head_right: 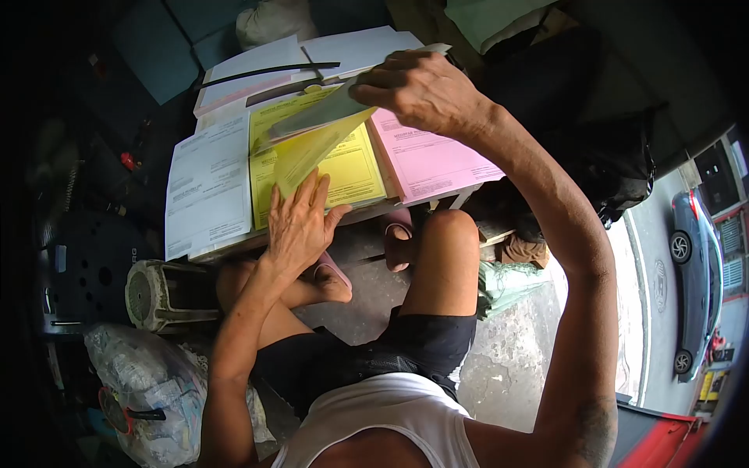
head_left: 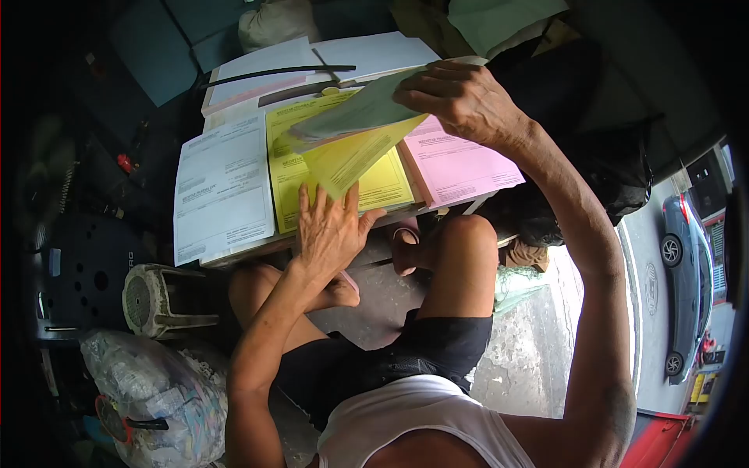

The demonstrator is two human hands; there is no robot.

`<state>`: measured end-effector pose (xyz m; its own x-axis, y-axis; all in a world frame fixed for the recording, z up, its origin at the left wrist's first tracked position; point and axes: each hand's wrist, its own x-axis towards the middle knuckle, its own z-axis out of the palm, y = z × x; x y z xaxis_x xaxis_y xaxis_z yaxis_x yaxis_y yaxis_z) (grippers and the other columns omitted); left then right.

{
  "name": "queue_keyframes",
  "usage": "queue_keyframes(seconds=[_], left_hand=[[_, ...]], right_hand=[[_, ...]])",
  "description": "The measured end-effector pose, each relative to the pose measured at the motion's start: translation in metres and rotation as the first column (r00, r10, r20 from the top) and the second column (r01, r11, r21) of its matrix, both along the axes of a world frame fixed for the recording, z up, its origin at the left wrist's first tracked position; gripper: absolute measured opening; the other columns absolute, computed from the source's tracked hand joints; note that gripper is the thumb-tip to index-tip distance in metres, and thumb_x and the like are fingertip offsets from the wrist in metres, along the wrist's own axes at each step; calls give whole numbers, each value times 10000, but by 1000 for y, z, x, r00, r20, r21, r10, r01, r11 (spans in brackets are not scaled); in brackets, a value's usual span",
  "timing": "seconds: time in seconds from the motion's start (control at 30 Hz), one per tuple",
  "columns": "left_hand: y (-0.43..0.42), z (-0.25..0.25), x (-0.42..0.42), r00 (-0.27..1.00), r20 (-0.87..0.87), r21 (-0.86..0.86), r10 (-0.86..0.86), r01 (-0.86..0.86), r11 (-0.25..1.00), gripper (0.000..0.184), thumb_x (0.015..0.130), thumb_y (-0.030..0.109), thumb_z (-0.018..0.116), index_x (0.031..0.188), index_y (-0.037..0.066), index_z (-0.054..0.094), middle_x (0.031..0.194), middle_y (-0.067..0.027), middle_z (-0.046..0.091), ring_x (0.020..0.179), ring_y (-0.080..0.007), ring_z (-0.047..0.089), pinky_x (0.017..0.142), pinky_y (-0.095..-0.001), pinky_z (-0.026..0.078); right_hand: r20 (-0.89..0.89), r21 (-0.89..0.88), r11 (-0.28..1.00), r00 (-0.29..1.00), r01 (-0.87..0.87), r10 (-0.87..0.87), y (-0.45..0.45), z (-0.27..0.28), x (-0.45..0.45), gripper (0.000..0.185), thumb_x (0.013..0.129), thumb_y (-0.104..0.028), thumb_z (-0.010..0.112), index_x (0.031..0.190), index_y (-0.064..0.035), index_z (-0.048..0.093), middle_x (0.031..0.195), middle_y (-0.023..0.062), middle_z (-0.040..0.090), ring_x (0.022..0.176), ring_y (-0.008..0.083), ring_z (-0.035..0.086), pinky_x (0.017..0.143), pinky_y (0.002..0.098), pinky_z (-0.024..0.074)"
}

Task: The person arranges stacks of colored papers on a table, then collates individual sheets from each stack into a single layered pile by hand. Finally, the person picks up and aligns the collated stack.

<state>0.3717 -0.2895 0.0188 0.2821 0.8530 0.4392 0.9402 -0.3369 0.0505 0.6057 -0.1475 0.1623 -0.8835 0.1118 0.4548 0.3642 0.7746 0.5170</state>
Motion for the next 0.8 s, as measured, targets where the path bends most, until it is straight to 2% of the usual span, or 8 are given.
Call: queue_keyframes(seconds=[0.2,0.3,0.37,0.43,0.47,0.53,0.6,0.8], left_hand=[[19,0,96,869,80,117,-489,479,870,729,911,451,707,1402,-58,534,1464,-245,518,1410,-378,452,1127,-606,388],[39,-18,125,939,-70,129,-336,342,931,755,901,442,718,1429,-54,504,1480,-238,496,1408,-381,446,1125,-584,390],[44,-26,130,942,-150,187,-299,324,927,592,910,349,701,1335,-46,584,1386,-218,564,1356,-350,495,1084,-550,427],[38,-33,130,926,-213,269,-310,361,893,417,894,249,677,1204,-29,655,1280,-174,616,1279,-289,544,1036,-536,448],[35,-25,127,924,-158,372,-349,383,845,253,859,158,657,1048,-6,690,1119,-125,674,1112,-224,636,907,-447,534],[36,-24,125,916,-131,340,-378,400,851,215,858,141,654,1020,5,691,1050,-101,686,1015,-206,667,821,-398,555],[42,-19,126,899,-89,350,-428,431,832,102,851,86,643,932,53,697,857,-35,695,762,-177,711,611,-301,567],[54,-8,127,839,139,328,-527,463,824,219,917,15,668,1128,24,730,989,-151,750,860,-371,718,753,-425,582]], right_hand=[[-154,-215,964,970,155,-190,24,-62,85,375,782,17,678,1135,-106,707,1021,75,758,937,287,733,799,396,607],[-177,-351,906,934,236,-311,9,-93,112,339,804,27,661,1113,-99,717,1055,107,764,945,308,738,772,403,615],[-166,-374,891,926,259,-339,-4,-106,124,324,806,28,659,1098,-98,722,1040,108,768,944,303,744,769,400,617],[-131,-400,874,926,277,-354,-19,-115,136,330,800,34,658,1097,-97,723,1023,102,772,936,293,749,768,397,618],[-107,-424,858,925,288,-363,-29,-115,138,367,800,57,648,1128,-91,716,1045,107,769,953,300,747,795,403,614],[-88,-446,841,920,307,-382,-50,-112,140,401,797,83,632,1149,-85,724,1066,106,769,969,295,748,829,405,610],[-135,-409,865,917,293,-374,-62,-113,141,264,832,-55,663,1080,-87,749,1006,102,773,945,276,750,804,384,612],[-53,-550,775,913,310,-403,-87,-110,153,361,877,-291,707,1150,-56,674,1143,131,722,1076,298,697,922,424,560]])
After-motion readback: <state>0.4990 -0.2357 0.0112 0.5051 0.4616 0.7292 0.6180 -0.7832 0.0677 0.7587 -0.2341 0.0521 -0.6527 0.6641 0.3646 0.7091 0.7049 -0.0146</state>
